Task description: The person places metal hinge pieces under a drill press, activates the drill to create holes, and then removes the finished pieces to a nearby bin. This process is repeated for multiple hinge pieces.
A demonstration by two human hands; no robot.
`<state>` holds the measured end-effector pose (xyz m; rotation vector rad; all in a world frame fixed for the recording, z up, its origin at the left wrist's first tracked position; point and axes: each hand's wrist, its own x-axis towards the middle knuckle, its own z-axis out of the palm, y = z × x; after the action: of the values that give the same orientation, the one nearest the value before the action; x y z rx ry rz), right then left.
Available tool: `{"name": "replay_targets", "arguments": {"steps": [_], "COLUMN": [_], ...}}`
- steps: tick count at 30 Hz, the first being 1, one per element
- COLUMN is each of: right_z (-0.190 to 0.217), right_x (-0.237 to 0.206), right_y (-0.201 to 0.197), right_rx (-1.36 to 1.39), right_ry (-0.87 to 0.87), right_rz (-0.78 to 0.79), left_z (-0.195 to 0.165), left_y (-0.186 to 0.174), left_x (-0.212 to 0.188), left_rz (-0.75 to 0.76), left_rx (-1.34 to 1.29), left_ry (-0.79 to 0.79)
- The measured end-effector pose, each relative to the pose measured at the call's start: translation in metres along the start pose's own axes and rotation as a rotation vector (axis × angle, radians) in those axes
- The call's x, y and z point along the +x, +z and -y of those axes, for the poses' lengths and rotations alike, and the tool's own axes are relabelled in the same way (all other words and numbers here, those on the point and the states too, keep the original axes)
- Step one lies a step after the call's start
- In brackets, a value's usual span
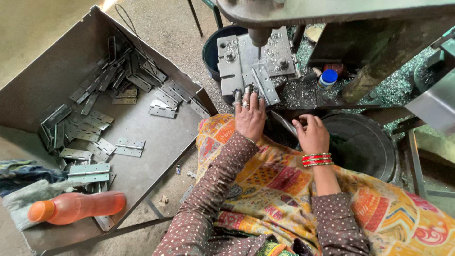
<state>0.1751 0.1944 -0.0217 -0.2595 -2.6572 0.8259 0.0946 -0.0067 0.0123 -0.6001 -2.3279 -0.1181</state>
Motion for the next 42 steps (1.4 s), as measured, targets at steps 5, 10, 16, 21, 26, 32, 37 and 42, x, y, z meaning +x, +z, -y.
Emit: {"name": "replay_targets", "arguments": {"steps": [5, 10, 16, 21, 26, 32, 37, 42], "right_z": [-0.009, -0.014, -0.017, -0.019, -0.019, -0.019, -0.017, -0.013], "right_x": [0.0, 0.002, 0.003, 0.004, 0.005, 0.006, 0.002, -0.001], "right_y": [0.006, 0.011, 0.012, 0.012, 0.013, 0.012, 0.01, 0.007], "right_rx": [0.047, 0.054, -0.018, -0.02, -0.018, -0.064, -0.069, -0.143], "right_ry": [-0.034, -0.054, -0.036, -0.077, -0.075, -0.035, -0.065, -0.129], "right_rz": [-0.035, -0.036, 0.061, 0.051, 0.1, 0.172, 0.152, 0.142], "left_z": [0.013, 0.032, 0.036, 0.059, 0.075, 0.035, 0.025, 0.025], "left_y": [-0.007, 0.002, 0.052, 0.067, 0.048, 0.036, 0.041, 0.037], "left_x": [0.012, 0.035, 0.047, 0.037, 0.031, 0.026, 0.043, 0.046], "left_rz": [-0.026, -0.098, 0.072, 0.338, 0.321, 0.401, 0.434, 0.432], "left_rx": [-0.24, -0.377, -0.107, -0.229, 0.076, -0.073, -0.088, -0.033], "left_ry": [0.059, -0.095, -0.062, -0.257, -0.222, -0.15, -0.191, -0.169]}}
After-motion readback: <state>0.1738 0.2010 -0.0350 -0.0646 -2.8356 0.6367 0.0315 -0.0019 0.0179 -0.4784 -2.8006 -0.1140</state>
